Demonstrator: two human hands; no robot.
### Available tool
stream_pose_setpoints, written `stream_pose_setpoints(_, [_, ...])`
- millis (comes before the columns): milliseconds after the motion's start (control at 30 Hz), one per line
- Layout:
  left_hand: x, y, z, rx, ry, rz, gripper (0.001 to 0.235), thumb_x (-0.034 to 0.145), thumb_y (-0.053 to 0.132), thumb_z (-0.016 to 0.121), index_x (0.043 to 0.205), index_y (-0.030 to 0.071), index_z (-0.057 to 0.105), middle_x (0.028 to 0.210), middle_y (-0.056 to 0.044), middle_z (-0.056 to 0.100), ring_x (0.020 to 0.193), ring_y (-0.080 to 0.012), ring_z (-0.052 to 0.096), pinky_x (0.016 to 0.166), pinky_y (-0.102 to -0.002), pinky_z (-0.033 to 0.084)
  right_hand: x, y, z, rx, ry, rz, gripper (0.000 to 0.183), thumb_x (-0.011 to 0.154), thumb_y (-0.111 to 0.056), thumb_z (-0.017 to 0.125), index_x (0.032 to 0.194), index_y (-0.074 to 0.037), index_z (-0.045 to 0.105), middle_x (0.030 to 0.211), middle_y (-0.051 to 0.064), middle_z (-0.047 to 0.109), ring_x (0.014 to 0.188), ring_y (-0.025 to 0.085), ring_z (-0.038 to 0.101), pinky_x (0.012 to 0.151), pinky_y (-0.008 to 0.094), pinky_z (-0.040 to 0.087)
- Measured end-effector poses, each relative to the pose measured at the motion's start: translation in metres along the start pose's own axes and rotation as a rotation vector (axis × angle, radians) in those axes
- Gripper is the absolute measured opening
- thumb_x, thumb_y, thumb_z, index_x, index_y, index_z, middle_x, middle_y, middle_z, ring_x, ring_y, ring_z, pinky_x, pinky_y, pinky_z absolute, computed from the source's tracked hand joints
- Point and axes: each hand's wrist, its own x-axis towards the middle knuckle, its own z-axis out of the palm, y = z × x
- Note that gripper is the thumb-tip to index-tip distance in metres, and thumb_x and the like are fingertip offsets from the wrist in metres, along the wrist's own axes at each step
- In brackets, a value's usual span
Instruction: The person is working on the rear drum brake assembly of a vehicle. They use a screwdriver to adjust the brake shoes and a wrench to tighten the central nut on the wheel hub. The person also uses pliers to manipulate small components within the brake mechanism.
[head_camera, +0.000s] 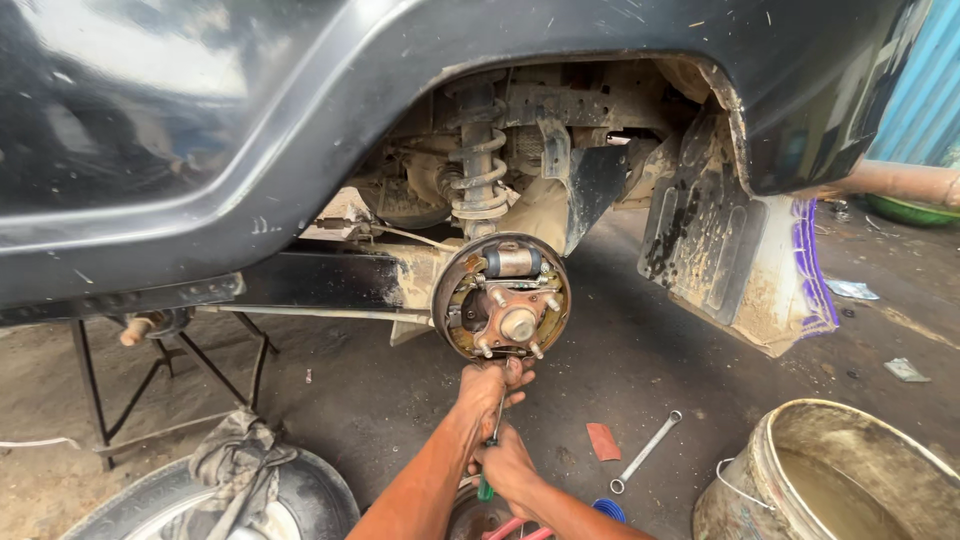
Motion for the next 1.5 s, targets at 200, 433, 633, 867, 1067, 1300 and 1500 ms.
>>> stream_pose_setpoints(200, [0.003, 0.009, -0.009, 0.015, -0.1, -0.092, 0.029, 0.091, 0.011, 0.068, 0.119, 0.006, 0.072, 0.117, -0.006, 0.077, 0.106, -0.018, 0.071, 0.076, -0.032, 0.054, -0.003, 0.0, 0.005, 0.081, -0.012, 0.029, 0.009, 0.099, -0.007, 0.053, 0.108, -0.009, 0.055, 0.085, 0.003, 0.059, 0.071, 0.014, 0.059, 0.062, 0.033, 0.056])
stream_pose_setpoints(433, [0.015, 0.004, -0.021, -0.156, -0.282, -0.095, 0.035, 0.096, 0.012, 0.059, 0.129, 0.001, 0.06, 0.131, -0.015, 0.071, 0.109, -0.0246, 0.072, 0.078, -0.034, 0.062, 0.011, 0.015, -0.011, 0.059, 0.017, 0.03, 0.011, 0.1, -0.007, 0.056, 0.097, -0.012, 0.047, 0.083, 0.004, 0.06, 0.072, 0.014, 0.06, 0.061, 0.031, 0.051])
stream_pose_setpoints(633, [0.004, 0.004, -0.011, -0.165, -0.18, 0.039, 0.032, 0.096, 0.008, 0.063, 0.124, -0.008, 0.06, 0.118, -0.017, 0.071, 0.105, -0.0252, 0.073, 0.078, -0.034, 0.065, 0.01, 0.016, -0.017, 0.012, 0.007, 0.041, 0.008, 0.101, -0.009, 0.055, 0.096, -0.012, 0.048, 0.081, 0.003, 0.06, 0.071, 0.013, 0.061, 0.063, 0.031, 0.053])
stream_pose_setpoints(867, [0.003, 0.006, -0.018, -0.295, -0.314, 0.061, 0.033, 0.092, 0.003, 0.067, 0.121, -0.011, 0.062, 0.115, -0.02, 0.072, 0.105, -0.026, 0.074, 0.086, -0.035, 0.062, 0.002, 0.009, -0.015, 0.028, 0.001, 0.059, 0.009, 0.102, -0.01, 0.054, 0.098, -0.013, 0.046, 0.081, 0.003, 0.06, 0.072, 0.014, 0.061, 0.066, 0.032, 0.054])
stream_pose_setpoints(1067, [0.012, -0.003, -0.015, -0.251, -0.25, 0.07, 0.031, 0.087, 0.004, 0.07, 0.117, -0.007, 0.066, 0.111, -0.017, 0.073, 0.1, -0.0235, 0.073, 0.079, -0.035, 0.064, -0.002, 0.003, -0.01, 0.084, -0.019, 0.067, 0.006, 0.102, -0.009, 0.052, 0.103, -0.011, 0.047, 0.085, 0.004, 0.06, 0.074, 0.014, 0.06, 0.066, 0.032, 0.055])
stream_pose_setpoints(1300, [0.03, -0.025, -0.01, -0.197, -0.133, 0.155, 0.023, 0.088, 0.005, 0.071, 0.105, -0.011, 0.072, 0.104, -0.017, 0.076, 0.095, -0.0216, 0.074, 0.074, -0.035, 0.059, 0.01, 0.012, -0.01, 0.15, 0.032, -0.017, 0.021, 0.095, -0.001, 0.05, 0.113, -0.007, 0.059, 0.081, 0.002, 0.06, 0.068, 0.013, 0.057, 0.059, 0.03, 0.052])
stream_pose_setpoints(1500, [0.015, -0.016, -0.006, -0.044, -0.03, 0.041, 0.028, 0.086, 0.019, 0.075, 0.105, -0.001, 0.075, 0.102, -0.014, 0.075, 0.086, -0.0183, 0.064, 0.07, -0.036, 0.055, 0.048, 0.021, -0.035, 0.084, 0.035, -0.134, 0.011, 0.089, -0.001, 0.058, 0.098, -0.007, 0.058, 0.075, 0.001, 0.059, 0.063, 0.012, 0.053, 0.053, 0.029, 0.045])
